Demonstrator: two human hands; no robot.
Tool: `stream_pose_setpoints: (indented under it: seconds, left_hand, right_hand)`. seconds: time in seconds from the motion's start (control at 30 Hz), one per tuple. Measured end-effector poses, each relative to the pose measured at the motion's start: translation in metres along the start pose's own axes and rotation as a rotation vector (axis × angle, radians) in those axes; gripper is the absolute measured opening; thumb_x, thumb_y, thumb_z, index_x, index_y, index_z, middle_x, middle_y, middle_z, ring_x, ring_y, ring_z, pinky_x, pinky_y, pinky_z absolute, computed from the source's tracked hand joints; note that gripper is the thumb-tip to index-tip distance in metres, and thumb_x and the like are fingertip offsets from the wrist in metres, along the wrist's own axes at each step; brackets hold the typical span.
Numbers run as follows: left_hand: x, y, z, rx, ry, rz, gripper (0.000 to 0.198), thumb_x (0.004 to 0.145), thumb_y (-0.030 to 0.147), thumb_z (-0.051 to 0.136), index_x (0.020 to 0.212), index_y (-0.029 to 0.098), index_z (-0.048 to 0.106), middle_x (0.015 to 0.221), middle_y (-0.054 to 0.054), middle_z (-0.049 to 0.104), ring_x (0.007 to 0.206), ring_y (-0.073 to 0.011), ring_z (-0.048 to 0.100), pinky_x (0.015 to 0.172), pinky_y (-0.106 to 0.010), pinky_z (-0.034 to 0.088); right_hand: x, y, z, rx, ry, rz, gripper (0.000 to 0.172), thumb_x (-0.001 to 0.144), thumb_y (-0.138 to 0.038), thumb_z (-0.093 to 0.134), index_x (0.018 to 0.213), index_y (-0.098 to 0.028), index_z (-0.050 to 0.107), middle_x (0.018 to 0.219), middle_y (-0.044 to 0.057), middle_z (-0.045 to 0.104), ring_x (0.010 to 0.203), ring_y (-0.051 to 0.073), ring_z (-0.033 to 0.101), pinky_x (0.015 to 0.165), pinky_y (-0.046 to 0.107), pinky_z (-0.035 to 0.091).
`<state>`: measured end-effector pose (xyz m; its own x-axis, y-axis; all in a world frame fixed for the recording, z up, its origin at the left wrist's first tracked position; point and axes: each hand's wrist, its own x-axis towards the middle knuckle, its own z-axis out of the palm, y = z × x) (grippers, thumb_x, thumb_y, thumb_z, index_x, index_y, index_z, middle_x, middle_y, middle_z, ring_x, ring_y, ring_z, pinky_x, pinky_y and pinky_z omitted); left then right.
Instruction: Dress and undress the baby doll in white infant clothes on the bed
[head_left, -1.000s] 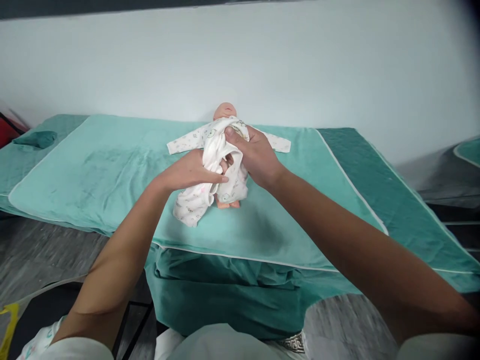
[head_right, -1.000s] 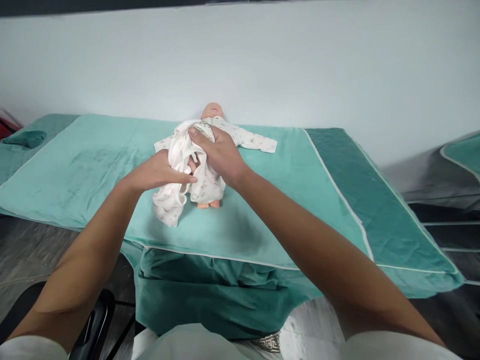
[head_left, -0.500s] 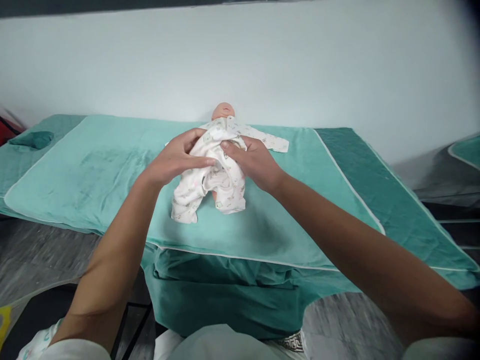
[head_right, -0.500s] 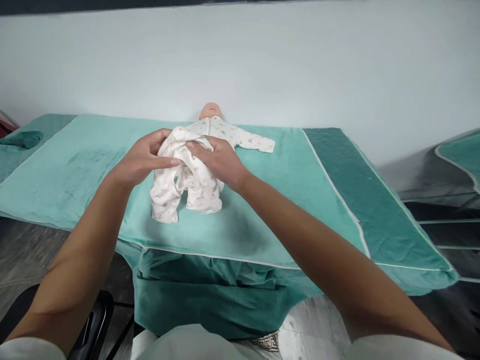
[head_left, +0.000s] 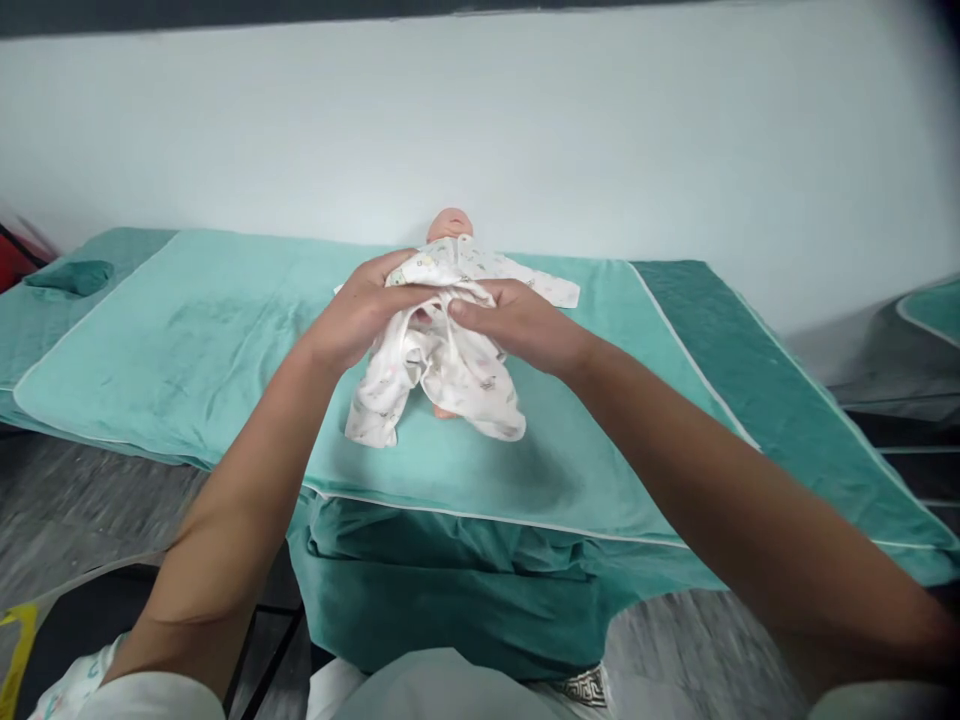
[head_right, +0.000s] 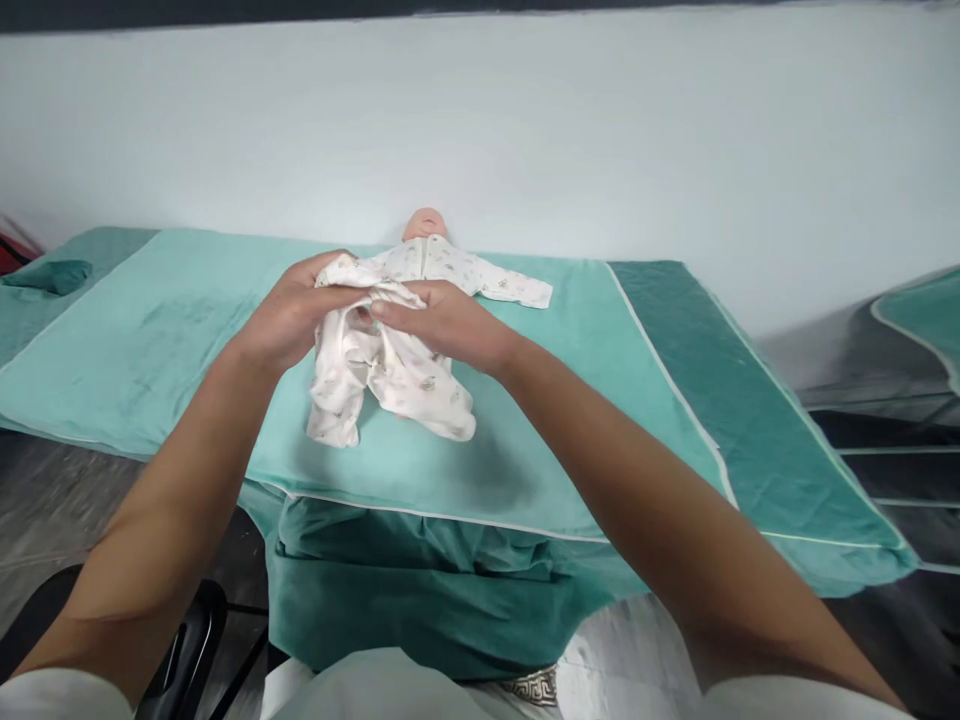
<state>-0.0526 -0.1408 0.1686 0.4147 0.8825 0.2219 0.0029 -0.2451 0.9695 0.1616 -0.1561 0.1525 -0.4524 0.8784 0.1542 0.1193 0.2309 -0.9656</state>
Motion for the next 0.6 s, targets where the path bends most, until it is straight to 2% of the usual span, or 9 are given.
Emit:
stream_pose_setpoints:
  seconds: [0.07, 0.17, 0.27, 0.33, 0.4, 0.47, 0.53, 0.6]
  left_hand:
    - [0.004, -0.004, 0.004, -0.061, 0.083, 0.038, 0.01, 0.081, 0.021, 0.071, 0.09, 0.019, 0.065, 0.077, 0.001, 0.065, 0.073, -0.0143, 0.068, 0.066, -0.025, 0.054]
    - [0.006, -0.007, 0.011, -0.13, 0.116, 0.017, 0.013, 0.085, 0.024, 0.069, 0.097, 0.019, 0.066, 0.085, -0.001, 0.069, 0.082, -0.0166, 0.072, 0.073, -0.028, 0.058]
    - [0.004, -0.006, 0.016, -0.167, 0.039, -0.066, 0.027, 0.09, 0.041, 0.07, 0.104, 0.018, 0.068, 0.09, -0.005, 0.074, 0.089, -0.0218, 0.074, 0.079, -0.033, 0.061]
    - [0.001, -0.005, 0.016, -0.146, -0.071, -0.124, 0.041, 0.087, 0.051, 0.075, 0.107, 0.016, 0.069, 0.093, -0.008, 0.076, 0.095, -0.0265, 0.075, 0.084, -0.038, 0.062]
    - [-0.002, -0.005, 0.012, -0.098, -0.206, -0.175, 0.051, 0.077, 0.049, 0.086, 0.11, 0.015, 0.071, 0.098, -0.01, 0.078, 0.102, -0.0305, 0.075, 0.091, -0.043, 0.062]
    - [-0.005, -0.005, 0.007, -0.063, -0.311, -0.207, 0.059, 0.066, 0.041, 0.095, 0.114, 0.015, 0.072, 0.105, -0.011, 0.079, 0.107, -0.0328, 0.075, 0.095, -0.046, 0.061]
    - [-0.005, -0.006, 0.004, -0.066, -0.317, -0.19, 0.062, 0.063, 0.038, 0.097, 0.115, 0.015, 0.073, 0.109, -0.012, 0.079, 0.108, -0.0333, 0.075, 0.097, -0.047, 0.061]
    - [-0.004, -0.009, 0.002, -0.09, -0.232, -0.13, 0.057, 0.069, 0.042, 0.094, 0.114, 0.015, 0.073, 0.109, -0.011, 0.079, 0.109, -0.0327, 0.075, 0.098, -0.047, 0.06]
  right_hand:
    - [-0.001, 0.003, -0.001, 0.001, -0.081, 0.059, 0.05, 0.076, -0.067, 0.082, 0.092, -0.02, 0.076, 0.083, 0.002, 0.073, 0.078, 0.02, 0.068, 0.071, 0.031, 0.051]
    - [0.0, 0.01, 0.0, 0.035, -0.026, 0.058, 0.049, 0.077, -0.065, 0.082, 0.093, -0.02, 0.076, 0.088, 0.004, 0.076, 0.084, 0.022, 0.071, 0.076, 0.033, 0.055]
    - [0.003, 0.01, 0.003, 0.104, 0.142, -0.02, 0.051, 0.081, -0.069, 0.077, 0.099, -0.021, 0.075, 0.093, 0.004, 0.076, 0.092, 0.023, 0.073, 0.079, 0.035, 0.058]
    - [0.006, 0.007, 0.006, 0.138, 0.228, -0.075, 0.054, 0.083, -0.072, 0.072, 0.104, -0.023, 0.073, 0.096, 0.004, 0.075, 0.099, 0.024, 0.072, 0.082, 0.036, 0.06]
    - [0.007, 0.002, 0.008, 0.149, 0.269, -0.1, 0.055, 0.085, -0.075, 0.068, 0.104, -0.024, 0.071, 0.097, 0.004, 0.075, 0.103, 0.025, 0.072, 0.084, 0.037, 0.061]
    - [0.007, -0.002, 0.01, 0.147, 0.283, -0.1, 0.056, 0.086, -0.077, 0.065, 0.103, -0.024, 0.071, 0.097, 0.005, 0.074, 0.104, 0.025, 0.072, 0.085, 0.038, 0.062]
    - [0.006, -0.002, 0.01, 0.152, 0.279, -0.095, 0.056, 0.086, -0.077, 0.065, 0.102, -0.024, 0.071, 0.098, 0.005, 0.075, 0.103, 0.025, 0.072, 0.084, 0.038, 0.062]
    - [0.005, 0.0, 0.008, 0.145, 0.225, -0.066, 0.056, 0.084, -0.076, 0.068, 0.1, -0.022, 0.072, 0.096, 0.006, 0.075, 0.101, 0.026, 0.072, 0.083, 0.038, 0.062]
